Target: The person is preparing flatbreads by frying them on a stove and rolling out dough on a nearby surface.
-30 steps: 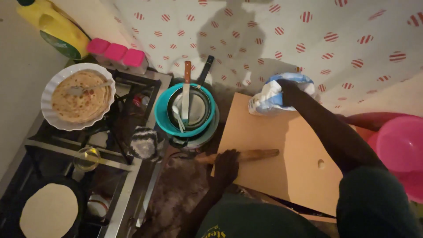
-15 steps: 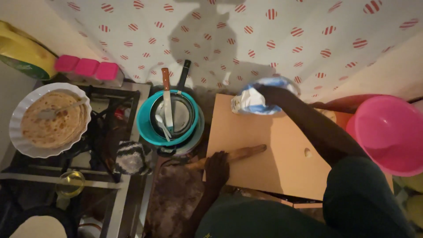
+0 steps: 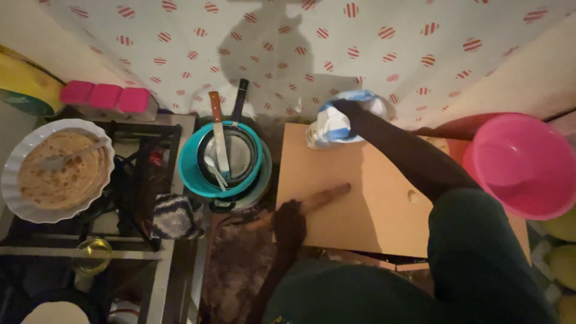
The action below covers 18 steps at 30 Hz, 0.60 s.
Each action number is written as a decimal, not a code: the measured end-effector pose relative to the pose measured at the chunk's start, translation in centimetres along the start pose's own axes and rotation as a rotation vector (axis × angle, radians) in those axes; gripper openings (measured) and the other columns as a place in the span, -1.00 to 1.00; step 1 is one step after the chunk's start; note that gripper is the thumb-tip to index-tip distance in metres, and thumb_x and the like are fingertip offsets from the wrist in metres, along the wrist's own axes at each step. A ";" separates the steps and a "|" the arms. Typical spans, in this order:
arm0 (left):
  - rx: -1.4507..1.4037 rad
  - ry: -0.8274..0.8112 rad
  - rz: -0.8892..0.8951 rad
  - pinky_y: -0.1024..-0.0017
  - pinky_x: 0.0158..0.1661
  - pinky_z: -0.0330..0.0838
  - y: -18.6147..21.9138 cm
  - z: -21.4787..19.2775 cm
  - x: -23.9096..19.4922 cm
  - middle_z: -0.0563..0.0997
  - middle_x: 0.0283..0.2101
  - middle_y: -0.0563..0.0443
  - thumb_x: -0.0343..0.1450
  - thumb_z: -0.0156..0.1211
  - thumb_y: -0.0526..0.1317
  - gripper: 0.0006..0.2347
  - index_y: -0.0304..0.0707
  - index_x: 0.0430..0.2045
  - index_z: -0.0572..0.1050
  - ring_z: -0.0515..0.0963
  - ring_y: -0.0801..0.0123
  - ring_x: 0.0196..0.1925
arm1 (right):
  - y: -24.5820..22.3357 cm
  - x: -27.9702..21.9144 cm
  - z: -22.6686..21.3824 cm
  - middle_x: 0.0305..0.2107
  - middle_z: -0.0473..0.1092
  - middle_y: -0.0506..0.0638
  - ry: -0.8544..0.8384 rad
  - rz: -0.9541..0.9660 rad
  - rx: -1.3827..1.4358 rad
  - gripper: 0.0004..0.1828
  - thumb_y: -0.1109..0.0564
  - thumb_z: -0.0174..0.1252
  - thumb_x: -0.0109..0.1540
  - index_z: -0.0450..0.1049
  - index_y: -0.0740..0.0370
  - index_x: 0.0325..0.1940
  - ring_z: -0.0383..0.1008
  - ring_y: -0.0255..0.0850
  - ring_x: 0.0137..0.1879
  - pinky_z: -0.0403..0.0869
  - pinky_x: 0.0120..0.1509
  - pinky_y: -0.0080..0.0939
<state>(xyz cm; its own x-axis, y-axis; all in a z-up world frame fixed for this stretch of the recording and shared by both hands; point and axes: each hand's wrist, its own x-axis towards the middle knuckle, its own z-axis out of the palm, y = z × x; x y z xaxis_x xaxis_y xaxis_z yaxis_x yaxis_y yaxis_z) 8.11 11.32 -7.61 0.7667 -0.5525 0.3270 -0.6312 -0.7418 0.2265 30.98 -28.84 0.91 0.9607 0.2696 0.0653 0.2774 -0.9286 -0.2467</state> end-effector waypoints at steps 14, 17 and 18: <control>0.253 -0.113 -0.156 0.05 -0.07 0.59 -2.0 -4.4 0.7 0.70 0.00 0.08 0.39 0.30 0.07 -0.69 0.32 0.01 0.70 0.72 0.13 -0.06 | -16.4 -22.2 -22.9 -0.08 0.56 0.14 0.578 0.399 0.646 -0.50 0.12 0.62 0.18 0.49 0.19 0.07 0.66 -0.04 0.00 0.64 0.21 -0.04; 0.052 0.181 -0.121 -0.29 0.20 0.39 -8.0 2.0 -3.9 0.62 -0.02 -0.09 0.43 0.27 0.12 -0.59 0.07 0.13 0.63 0.62 -0.02 0.03 | -13.4 -28.6 -10.0 -0.42 0.43 -0.18 0.320 0.762 0.650 -0.52 -0.08 0.57 0.16 0.67 -0.09 0.14 0.43 -0.32 -0.26 0.46 -0.12 -0.24; 0.051 0.164 -0.124 -0.29 0.20 0.39 -8.7 3.2 -3.5 0.62 -0.02 -0.09 0.43 0.27 0.12 -0.59 0.07 0.13 0.63 0.62 -0.02 0.03 | -13.3 -29.5 -5.2 -0.42 0.43 -0.18 0.308 0.773 0.656 -0.52 -0.08 0.57 0.16 0.67 -0.09 0.14 0.43 -0.32 -0.26 0.46 -0.12 -0.24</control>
<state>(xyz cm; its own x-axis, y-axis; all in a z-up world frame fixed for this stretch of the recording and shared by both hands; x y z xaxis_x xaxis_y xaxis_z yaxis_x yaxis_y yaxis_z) 11.28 18.48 -13.61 0.8059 -0.3898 0.4456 -0.5234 -0.8209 0.2286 -1.02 -25.77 7.24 0.8604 -0.4970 -0.1130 -0.3792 -0.4761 -0.7934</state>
